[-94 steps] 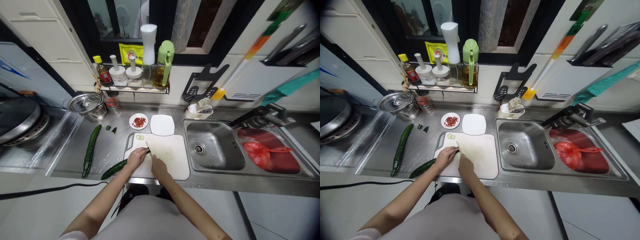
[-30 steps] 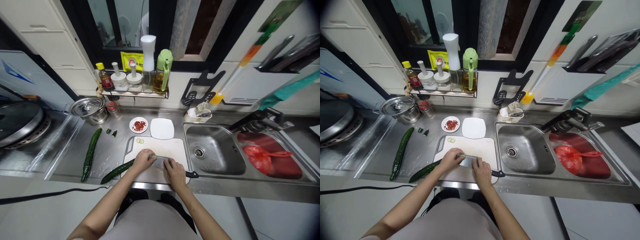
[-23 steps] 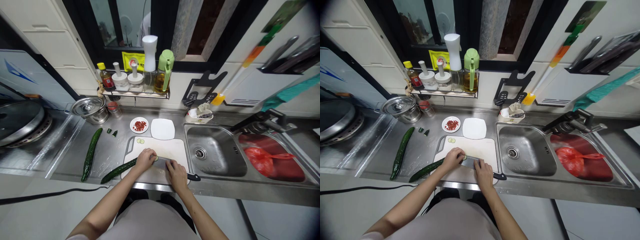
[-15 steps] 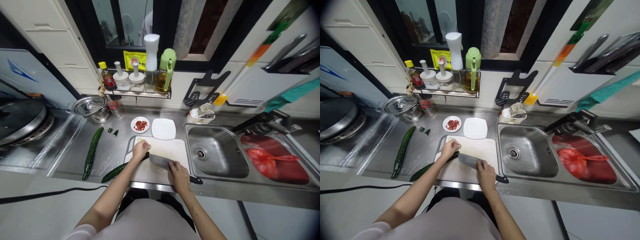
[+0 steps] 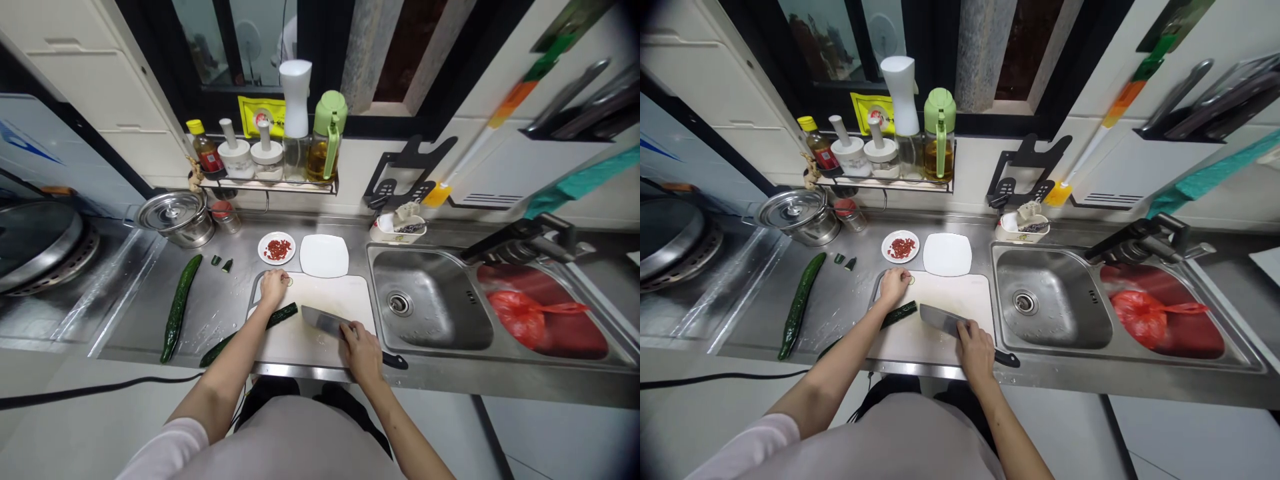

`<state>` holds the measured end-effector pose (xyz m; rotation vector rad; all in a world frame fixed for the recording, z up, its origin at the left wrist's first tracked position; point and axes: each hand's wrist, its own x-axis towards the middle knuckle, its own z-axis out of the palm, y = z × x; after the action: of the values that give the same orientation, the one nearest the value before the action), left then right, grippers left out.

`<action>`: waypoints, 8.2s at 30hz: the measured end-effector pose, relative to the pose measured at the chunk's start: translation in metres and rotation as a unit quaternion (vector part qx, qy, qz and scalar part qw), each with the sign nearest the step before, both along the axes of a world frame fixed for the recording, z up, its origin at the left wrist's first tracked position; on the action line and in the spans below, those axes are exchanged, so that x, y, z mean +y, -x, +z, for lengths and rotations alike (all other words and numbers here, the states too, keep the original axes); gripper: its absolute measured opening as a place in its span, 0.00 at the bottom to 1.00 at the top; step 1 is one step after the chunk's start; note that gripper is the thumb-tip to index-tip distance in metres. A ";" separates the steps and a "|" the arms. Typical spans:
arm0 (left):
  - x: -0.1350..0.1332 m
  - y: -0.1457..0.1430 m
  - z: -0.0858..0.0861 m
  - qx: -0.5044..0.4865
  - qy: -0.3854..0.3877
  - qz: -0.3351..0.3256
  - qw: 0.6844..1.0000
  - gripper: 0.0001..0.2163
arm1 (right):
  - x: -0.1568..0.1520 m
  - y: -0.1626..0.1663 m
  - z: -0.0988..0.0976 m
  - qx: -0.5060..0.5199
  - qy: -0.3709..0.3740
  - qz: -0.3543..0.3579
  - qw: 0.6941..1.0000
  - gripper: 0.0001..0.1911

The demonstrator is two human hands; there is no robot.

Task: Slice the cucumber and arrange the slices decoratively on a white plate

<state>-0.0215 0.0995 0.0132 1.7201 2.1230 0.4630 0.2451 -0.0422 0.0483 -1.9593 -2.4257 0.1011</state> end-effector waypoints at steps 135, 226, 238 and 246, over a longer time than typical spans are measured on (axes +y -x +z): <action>-0.086 0.014 -0.007 -0.109 -0.143 -0.261 0.949 0.09 | 0.024 0.105 0.035 0.106 0.332 -0.009 0.937 0.25; -0.008 -0.009 0.008 -0.052 0.044 -0.009 0.998 0.09 | 0.001 0.002 0.002 -0.005 -0.003 -0.013 1.000 0.25; 0.002 -0.009 0.008 0.027 0.034 -0.046 0.998 0.11 | 0.005 0.004 0.001 0.005 0.004 -0.020 1.000 0.23; 0.002 -0.009 0.004 0.016 0.036 -0.038 0.999 0.09 | 0.006 0.005 0.000 0.001 0.021 -0.022 1.000 0.21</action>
<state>-0.0127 0.1012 0.0175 1.7713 2.0619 0.3369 0.2404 -0.0365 0.0481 -2.0264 -2.3969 0.1541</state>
